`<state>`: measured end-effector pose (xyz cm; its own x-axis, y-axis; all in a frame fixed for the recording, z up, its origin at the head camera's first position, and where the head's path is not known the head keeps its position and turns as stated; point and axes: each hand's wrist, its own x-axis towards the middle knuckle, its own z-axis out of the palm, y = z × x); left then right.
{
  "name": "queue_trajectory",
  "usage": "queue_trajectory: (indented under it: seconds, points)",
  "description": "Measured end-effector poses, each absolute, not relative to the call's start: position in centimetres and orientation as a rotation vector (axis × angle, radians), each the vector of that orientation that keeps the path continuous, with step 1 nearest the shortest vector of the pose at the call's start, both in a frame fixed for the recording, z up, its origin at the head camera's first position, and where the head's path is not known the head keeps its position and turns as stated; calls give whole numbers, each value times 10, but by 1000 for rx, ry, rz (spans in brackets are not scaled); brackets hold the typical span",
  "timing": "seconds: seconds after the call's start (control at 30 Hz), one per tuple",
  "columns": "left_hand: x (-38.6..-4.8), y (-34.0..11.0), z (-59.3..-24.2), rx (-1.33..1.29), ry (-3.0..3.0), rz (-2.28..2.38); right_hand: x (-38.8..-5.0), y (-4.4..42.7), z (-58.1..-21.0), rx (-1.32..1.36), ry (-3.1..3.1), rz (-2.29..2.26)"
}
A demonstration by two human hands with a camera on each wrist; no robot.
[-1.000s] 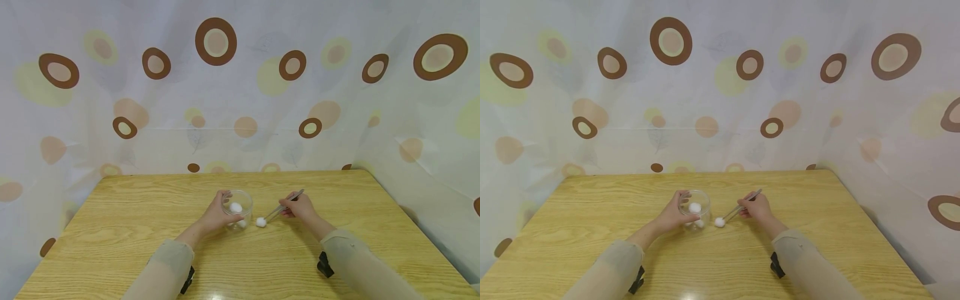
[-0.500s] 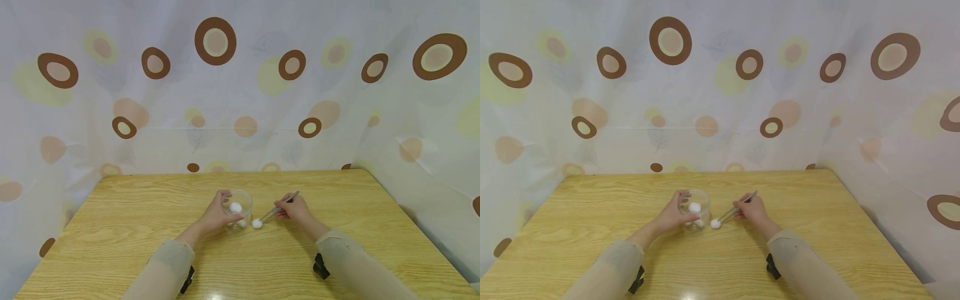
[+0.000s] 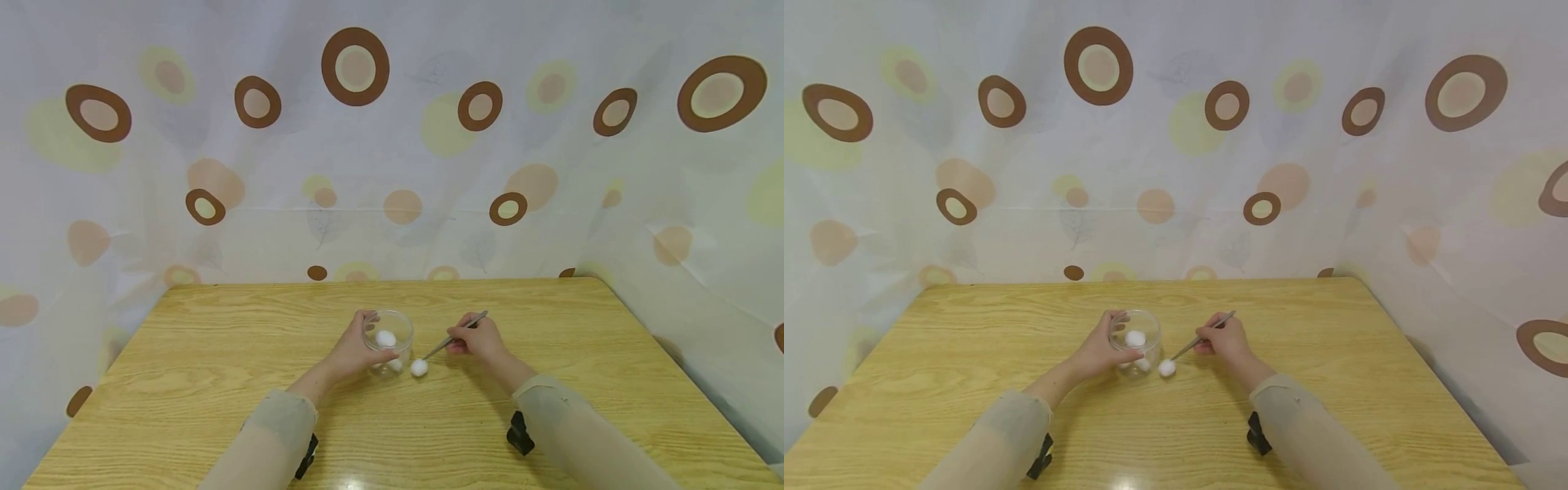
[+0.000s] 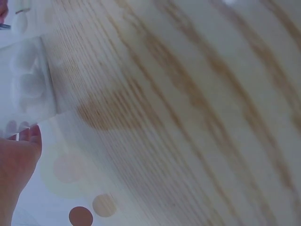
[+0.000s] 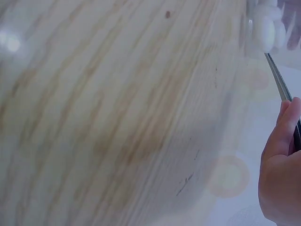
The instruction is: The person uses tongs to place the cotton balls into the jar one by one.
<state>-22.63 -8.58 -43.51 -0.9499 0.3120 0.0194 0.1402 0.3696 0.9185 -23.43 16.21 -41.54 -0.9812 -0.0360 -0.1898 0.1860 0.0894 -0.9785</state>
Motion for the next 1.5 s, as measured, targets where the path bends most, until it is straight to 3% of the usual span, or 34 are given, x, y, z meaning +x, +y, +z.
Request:
queue_trajectory:
  seconds: [1.0,1.5]
  points:
    - [-225,-84,-433,408,2481,1628,-244,203,-370,325,1881,-2312]
    - [-220,-68,-432,542,2416,1563,-246,192,-349,328,1824,-2355]
